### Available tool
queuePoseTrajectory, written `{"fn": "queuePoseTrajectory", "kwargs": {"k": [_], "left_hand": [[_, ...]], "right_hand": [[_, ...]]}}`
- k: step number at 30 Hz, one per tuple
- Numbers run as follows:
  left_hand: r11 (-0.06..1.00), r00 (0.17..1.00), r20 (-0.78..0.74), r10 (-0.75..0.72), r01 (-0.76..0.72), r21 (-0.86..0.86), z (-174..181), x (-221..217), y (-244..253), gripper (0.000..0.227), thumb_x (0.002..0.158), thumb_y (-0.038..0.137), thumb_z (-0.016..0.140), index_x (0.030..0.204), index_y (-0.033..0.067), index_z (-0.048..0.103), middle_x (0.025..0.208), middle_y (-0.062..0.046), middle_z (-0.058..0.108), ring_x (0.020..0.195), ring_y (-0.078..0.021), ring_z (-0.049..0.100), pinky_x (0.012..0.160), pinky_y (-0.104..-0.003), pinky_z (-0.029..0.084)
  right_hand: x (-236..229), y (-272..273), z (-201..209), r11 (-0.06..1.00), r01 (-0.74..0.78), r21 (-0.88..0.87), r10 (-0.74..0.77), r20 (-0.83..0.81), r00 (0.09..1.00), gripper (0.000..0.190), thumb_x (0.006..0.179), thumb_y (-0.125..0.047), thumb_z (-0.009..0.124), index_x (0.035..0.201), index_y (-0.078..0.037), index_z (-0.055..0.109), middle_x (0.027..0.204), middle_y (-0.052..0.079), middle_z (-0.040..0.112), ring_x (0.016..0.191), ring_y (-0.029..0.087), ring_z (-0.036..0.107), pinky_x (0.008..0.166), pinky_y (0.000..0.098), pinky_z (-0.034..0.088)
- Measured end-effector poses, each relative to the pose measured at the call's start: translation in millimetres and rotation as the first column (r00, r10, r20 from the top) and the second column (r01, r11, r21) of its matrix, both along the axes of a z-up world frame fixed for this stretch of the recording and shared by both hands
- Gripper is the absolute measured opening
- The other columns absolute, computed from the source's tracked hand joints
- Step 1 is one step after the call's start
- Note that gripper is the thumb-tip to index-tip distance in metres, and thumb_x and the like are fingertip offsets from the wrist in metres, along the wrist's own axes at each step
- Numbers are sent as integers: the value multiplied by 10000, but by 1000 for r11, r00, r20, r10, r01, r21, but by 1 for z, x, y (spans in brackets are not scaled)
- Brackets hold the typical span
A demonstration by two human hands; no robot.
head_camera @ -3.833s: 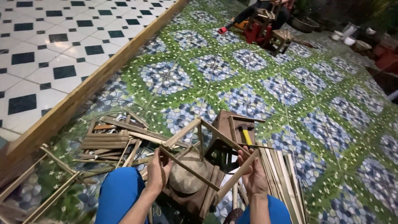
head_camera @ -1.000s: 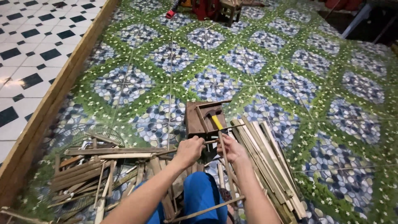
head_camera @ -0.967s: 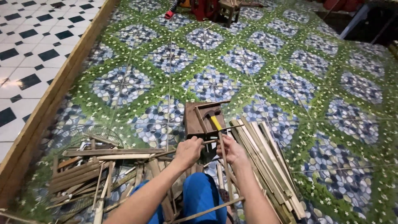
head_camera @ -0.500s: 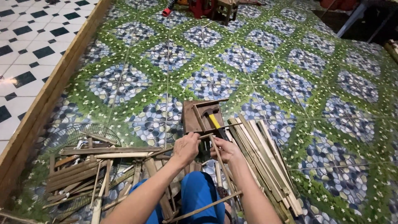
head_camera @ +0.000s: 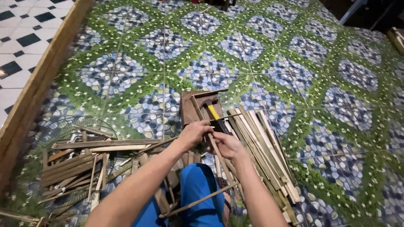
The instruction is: Assembling a small wooden structure using thin wood strips and a hammer on the floor.
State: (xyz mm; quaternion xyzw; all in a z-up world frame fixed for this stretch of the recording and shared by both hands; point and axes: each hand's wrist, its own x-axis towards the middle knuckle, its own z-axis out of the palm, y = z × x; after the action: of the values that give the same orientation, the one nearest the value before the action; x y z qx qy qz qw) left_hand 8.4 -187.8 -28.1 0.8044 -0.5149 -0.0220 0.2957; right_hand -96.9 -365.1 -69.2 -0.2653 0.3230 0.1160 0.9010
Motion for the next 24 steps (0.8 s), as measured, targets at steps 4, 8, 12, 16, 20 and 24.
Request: {"fn": "queuePoseTrajectory", "kwargs": {"k": [4,8,12,16,20,24], "left_hand": [[1000,998,69,9,-9,3,-28,13,-6,154,991,206,551,1007,308,665,1061,29,602,937,-365,683,765,-448,600],[999,998,45,-43,42,11,13,-1,1,304,909,-98,570,1020,97,775,1055,-117,688,882,-368,697,615,-482,524],[999,998,47,-38,36,39,10,-3,0,308,914,-104,566,1050,79,773,1083,-137,692,930,-387,701,647,-503,540],[998,997,66,-42,39,57,4,-2,-2,276,916,-64,592,1062,88,771,1055,-110,681,846,-383,680,614,-498,509],[999,1000,-16,-10,9,-42,1,5,-2,565,834,-57,746,1368,81,622,1356,-177,660,1161,-386,676,919,-515,572],[998,978,-197,65,-63,15,14,4,1,574,884,10,752,1419,83,556,1245,-225,708,1069,-385,719,829,-524,590]], "right_hand": [[-86,44,116,931,-100,-352,188,226,956,447,1041,-362,497,1415,-139,597,1224,208,662,1029,316,700,830,428,579],[-149,45,122,882,-36,-470,206,315,927,889,779,-692,519,1442,-101,533,1581,183,479,1249,406,607,941,679,565],[-172,51,99,757,25,-653,92,145,985,858,799,-611,543,1429,-30,587,1524,184,594,1447,330,524,1234,514,368],[-159,66,119,782,-54,-621,5,-80,997,435,990,-224,572,1375,-57,685,1182,139,713,695,189,551,551,304,467],[-146,72,144,739,-171,-652,59,-190,980,521,970,-53,609,1486,-126,601,974,115,608,512,126,437,424,230,370],[-150,50,106,763,-22,-646,-15,-51,999,584,946,-119,657,1524,-119,572,666,22,485,449,116,370,384,242,274]]}}
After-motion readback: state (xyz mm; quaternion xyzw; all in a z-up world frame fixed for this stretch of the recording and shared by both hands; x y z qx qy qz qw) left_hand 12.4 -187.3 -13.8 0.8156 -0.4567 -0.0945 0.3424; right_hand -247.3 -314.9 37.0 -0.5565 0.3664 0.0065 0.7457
